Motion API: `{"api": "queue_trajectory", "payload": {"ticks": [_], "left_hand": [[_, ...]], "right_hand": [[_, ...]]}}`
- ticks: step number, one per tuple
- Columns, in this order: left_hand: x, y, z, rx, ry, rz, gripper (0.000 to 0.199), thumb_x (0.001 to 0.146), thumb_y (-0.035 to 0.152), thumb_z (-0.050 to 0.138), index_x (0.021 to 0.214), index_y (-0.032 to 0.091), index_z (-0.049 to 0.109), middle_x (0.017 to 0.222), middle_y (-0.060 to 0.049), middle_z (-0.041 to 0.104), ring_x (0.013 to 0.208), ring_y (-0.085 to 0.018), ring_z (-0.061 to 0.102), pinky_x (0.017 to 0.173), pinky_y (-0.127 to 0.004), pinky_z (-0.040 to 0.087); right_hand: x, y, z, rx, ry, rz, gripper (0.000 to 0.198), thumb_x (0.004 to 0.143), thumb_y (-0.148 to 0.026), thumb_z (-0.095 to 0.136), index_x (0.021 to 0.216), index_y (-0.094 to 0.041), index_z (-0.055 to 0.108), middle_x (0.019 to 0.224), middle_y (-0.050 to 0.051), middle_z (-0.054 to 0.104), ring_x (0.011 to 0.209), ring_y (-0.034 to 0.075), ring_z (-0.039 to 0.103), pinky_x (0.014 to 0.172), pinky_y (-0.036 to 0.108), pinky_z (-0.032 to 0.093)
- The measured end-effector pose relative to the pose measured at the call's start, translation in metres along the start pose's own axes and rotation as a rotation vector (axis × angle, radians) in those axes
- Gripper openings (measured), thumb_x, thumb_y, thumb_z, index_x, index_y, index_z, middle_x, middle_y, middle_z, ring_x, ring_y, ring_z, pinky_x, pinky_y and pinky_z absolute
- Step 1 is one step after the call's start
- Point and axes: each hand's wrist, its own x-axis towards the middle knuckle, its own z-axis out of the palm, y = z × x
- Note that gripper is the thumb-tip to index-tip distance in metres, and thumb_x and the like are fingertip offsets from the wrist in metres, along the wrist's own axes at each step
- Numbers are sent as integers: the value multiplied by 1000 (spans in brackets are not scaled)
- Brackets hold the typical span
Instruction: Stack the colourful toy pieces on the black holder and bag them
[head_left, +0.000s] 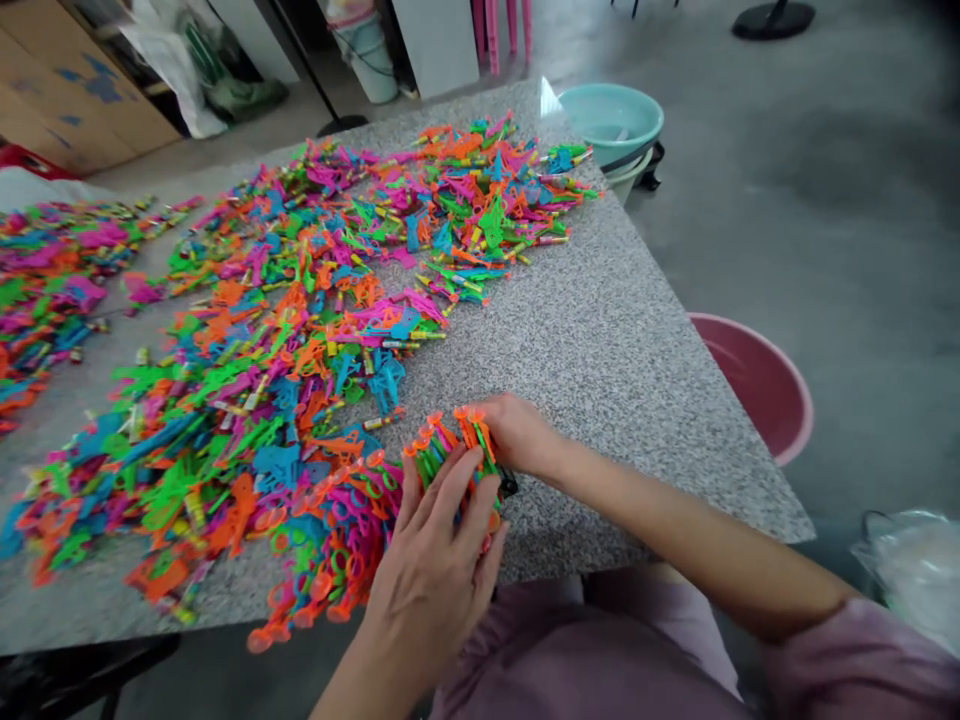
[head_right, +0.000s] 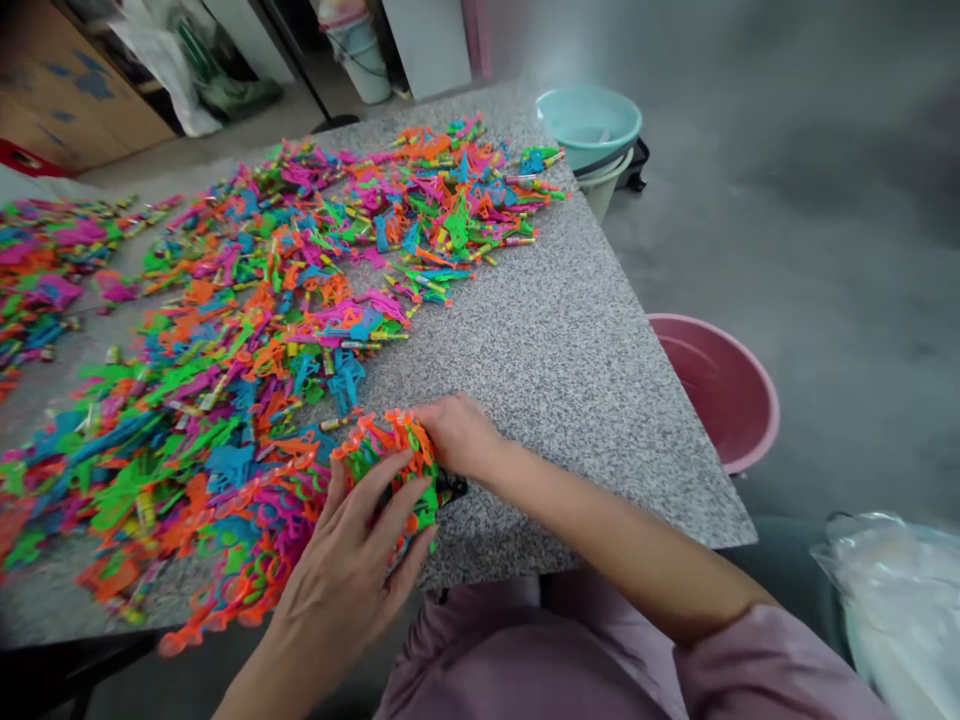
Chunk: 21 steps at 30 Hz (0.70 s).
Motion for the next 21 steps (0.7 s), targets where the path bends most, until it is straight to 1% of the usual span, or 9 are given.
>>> {"api": "queue_trajectory", "payload": {"ticks": [3,7,11,12,14,16,18,20,21], "left_hand": [[-1,-1,0,14,9,17,34,93,18,49,127,15,54,138,-14,54,130,-28,51,118,-58,26],[-1,-3,-1,21,-3,36,38,94,18,46,132,17,50,144,-12,51,132,-29,50,117,-62,23],[-1,-3,-1,22,-56,21,37,93,20,47,130,17,51,144,-12,52,133,-31,48,113,-66,26],[-1,-2,-1,23,-62,12,36,93,20,47,129,17,52,144,-11,53,133,-31,49,112,-67,28],[-1,-1,-2,26,-59,-3,36,93,19,47,128,18,53,142,-11,54,131,-30,50,110,-67,32],[-2,0,-2,24,-31,-10,34,92,20,48,126,19,54,140,-10,57,129,-30,53,109,-66,35],[-3,1,-1,18,21,-17,32,92,22,48,123,19,57,136,-9,60,127,-29,55,110,-63,35],[-3,0,0,17,78,-16,29,92,22,48,119,19,59,133,-8,63,124,-27,57,113,-59,34],[-3,-2,1,23,95,-4,29,92,22,48,118,19,60,132,-7,63,124,-26,58,114,-57,33]], "right_hand": [[5,1,-2,20,5,31,15,87,-24,54,88,-18,68,78,4,69,70,16,58,63,24,34],[13,1,-2,29,-94,74,12,82,-22,59,80,-17,69,79,4,70,70,16,60,61,23,35],[9,-4,3,11,-28,125,19,87,-23,53,87,-19,71,83,6,72,75,18,63,63,24,39],[8,-3,2,10,-27,116,19,87,-22,52,89,-19,71,84,5,72,77,18,64,65,24,40],[13,5,-3,43,-109,7,15,84,-20,59,94,-20,71,87,4,72,80,18,65,69,24,44],[30,19,-17,96,-177,-102,27,76,-19,70,104,-20,69,97,3,72,83,17,64,74,25,46],[59,34,-36,54,-51,-31,42,75,-22,75,116,-18,64,112,7,68,91,18,64,82,28,47],[93,46,-53,-109,192,165,45,84,-26,68,126,-15,57,124,14,62,105,23,60,90,32,46],[109,49,-59,-195,272,243,42,88,-25,62,129,-14,55,127,16,60,112,25,57,92,34,45]]}}
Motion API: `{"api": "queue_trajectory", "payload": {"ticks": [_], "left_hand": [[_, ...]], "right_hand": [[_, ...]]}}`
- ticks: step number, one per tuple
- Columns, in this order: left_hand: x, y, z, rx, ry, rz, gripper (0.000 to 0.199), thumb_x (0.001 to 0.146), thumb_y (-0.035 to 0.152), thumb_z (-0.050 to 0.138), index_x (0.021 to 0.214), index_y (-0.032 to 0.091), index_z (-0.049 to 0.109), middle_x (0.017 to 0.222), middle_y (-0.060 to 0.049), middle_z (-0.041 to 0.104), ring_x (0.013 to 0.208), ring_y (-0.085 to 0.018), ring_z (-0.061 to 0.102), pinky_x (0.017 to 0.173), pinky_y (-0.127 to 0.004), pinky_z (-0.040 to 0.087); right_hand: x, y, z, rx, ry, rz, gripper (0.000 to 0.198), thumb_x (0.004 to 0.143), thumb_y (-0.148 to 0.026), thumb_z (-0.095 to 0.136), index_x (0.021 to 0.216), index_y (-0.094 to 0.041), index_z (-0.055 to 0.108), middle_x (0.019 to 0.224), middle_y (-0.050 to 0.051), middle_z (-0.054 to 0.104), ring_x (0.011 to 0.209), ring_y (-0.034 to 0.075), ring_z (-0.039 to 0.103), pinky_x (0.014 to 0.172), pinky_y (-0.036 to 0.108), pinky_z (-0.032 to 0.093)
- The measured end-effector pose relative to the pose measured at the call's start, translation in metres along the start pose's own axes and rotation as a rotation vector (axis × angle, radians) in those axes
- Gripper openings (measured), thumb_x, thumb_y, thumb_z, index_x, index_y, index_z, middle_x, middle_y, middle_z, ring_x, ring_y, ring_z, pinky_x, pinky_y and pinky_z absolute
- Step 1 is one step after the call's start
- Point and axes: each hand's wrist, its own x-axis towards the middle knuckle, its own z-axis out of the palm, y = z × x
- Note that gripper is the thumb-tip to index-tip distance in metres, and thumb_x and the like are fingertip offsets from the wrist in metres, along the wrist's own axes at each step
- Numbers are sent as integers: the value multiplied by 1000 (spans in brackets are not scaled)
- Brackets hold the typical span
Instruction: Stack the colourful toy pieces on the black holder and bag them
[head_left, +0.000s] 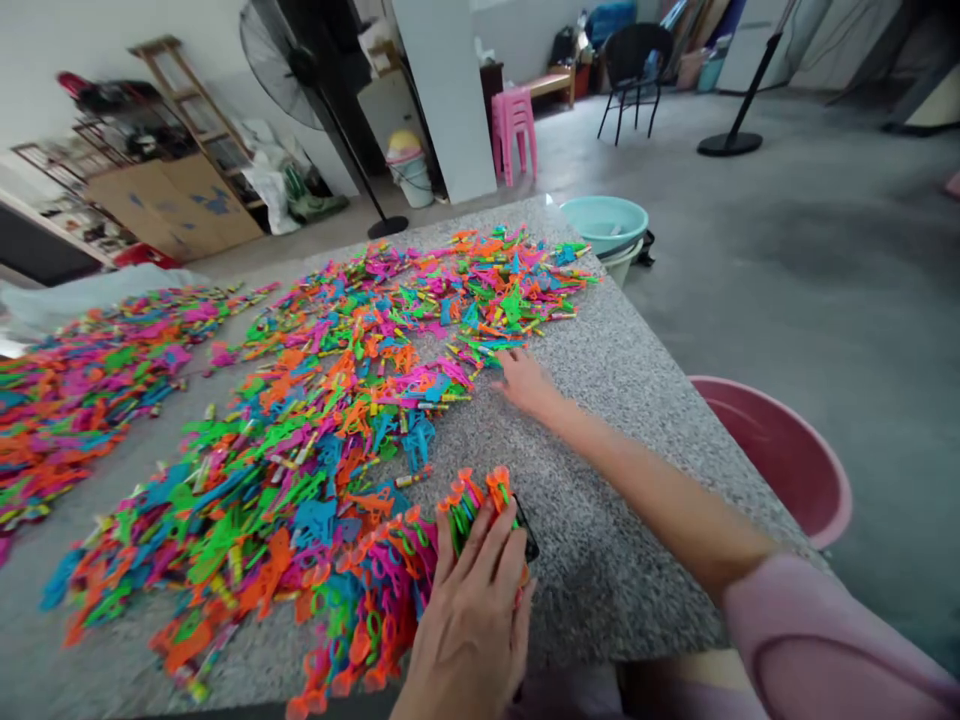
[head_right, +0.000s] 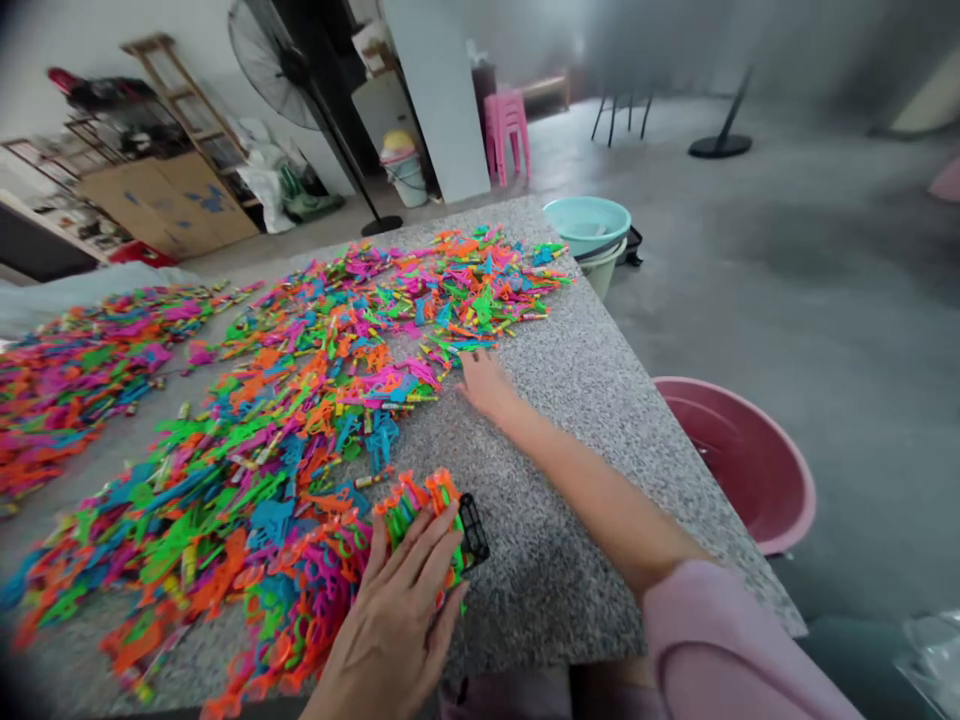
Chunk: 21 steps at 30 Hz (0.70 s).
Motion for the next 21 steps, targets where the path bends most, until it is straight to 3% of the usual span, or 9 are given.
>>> {"api": "queue_trajectory", "payload": {"ticks": [2,4,7,11,14,17,21], "left_hand": [[0,-4,1,27,22,47,31,91,21,48,119,19,60,133,-5,63,123,-25,58,117,-53,30],[-1,-8,1,66,36,100,34,90,20,48,122,18,59,134,-5,62,125,-24,57,120,-51,23],[-2,-13,4,108,38,129,36,89,20,49,124,17,57,136,-5,61,127,-23,55,123,-51,11],[-3,-12,8,121,33,127,37,88,17,50,125,15,56,138,-7,59,128,-25,54,122,-54,2],[-2,-9,8,92,19,105,37,88,16,51,124,15,56,136,-8,60,127,-25,55,122,-57,8],[-1,-6,6,64,-11,67,37,88,15,51,125,16,54,135,-8,61,126,-26,56,119,-59,19],[0,-3,3,-10,-53,-2,35,90,18,51,125,19,53,137,-8,59,127,-27,55,115,-62,28]], "right_hand": [[22,-4,1,-108,32,55,35,93,-19,52,127,-11,55,124,18,61,117,27,54,93,34,45],[22,-9,5,-143,6,57,29,93,-13,46,118,-10,60,117,18,63,114,26,56,92,33,44],[-15,-9,9,-185,-10,35,26,94,-17,44,109,-12,64,111,17,65,107,26,60,89,32,45],[-68,4,-1,-188,-98,-26,28,93,-40,53,103,-17,65,105,12,68,95,25,65,80,31,47],[-65,9,-4,-123,-58,115,47,87,-58,57,107,-16,64,99,11,70,90,26,67,75,31,48],[-33,1,4,-80,-60,225,57,78,-65,64,103,-14,67,93,14,71,89,29,68,72,32,48],[-6,-3,1,54,-116,297,39,68,-44,82,89,-13,69,89,14,71,91,30,68,70,31,49]]}}
